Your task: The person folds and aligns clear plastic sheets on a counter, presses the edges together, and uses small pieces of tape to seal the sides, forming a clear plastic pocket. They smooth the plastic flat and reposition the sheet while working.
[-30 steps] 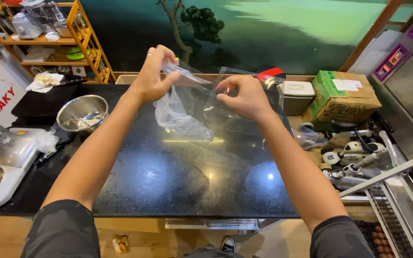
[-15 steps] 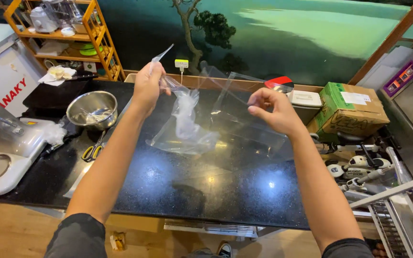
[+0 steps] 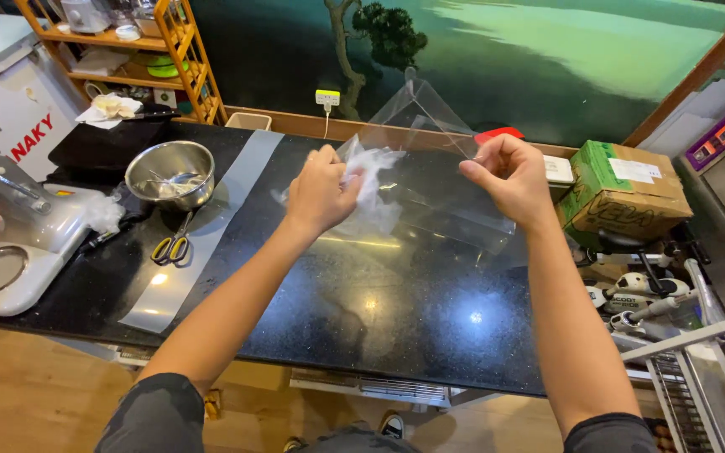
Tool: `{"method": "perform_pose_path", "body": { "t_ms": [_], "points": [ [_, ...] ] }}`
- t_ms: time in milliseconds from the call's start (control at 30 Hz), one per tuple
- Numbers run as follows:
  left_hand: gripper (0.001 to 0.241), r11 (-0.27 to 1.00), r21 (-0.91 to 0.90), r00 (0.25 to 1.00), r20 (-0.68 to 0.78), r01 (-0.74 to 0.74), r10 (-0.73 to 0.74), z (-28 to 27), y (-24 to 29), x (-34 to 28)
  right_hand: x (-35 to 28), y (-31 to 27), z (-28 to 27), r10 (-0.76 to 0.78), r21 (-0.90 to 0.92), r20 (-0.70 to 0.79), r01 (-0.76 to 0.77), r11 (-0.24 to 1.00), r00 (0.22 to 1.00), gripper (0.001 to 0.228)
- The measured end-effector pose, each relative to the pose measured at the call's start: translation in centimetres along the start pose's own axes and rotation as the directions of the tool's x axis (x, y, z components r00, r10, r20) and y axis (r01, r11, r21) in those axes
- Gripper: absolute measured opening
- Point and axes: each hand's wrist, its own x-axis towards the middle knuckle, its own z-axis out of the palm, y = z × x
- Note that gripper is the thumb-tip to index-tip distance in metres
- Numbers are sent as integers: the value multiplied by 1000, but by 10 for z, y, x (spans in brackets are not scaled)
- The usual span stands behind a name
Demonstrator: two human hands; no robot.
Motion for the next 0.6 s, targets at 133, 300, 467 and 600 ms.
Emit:
{"method": "perform_pose_path", "body": {
  "t_ms": [133, 300, 467, 600],
  "points": [
    [29, 955, -59, 912, -317, -292, 260, 21, -62, -9, 4, 5, -32, -47, -98, -57, 41, 994, 997, 19],
    [26, 519, -854, 933, -226, -51, -281, 77, -181, -28, 5, 30, -96, -73, -106, -217, 51, 993, 974, 19],
    [25, -193, -961, 811, -48, -196, -583, 54, -180, -49, -7, 58, -134, -58, -37, -344, 48, 998, 937, 19],
    [16, -493, -826, 805, 84, -274, -587, 106, -294, -61, -21, 55, -138, -32, -7, -363, 31, 999, 931, 20]
  ]
}}
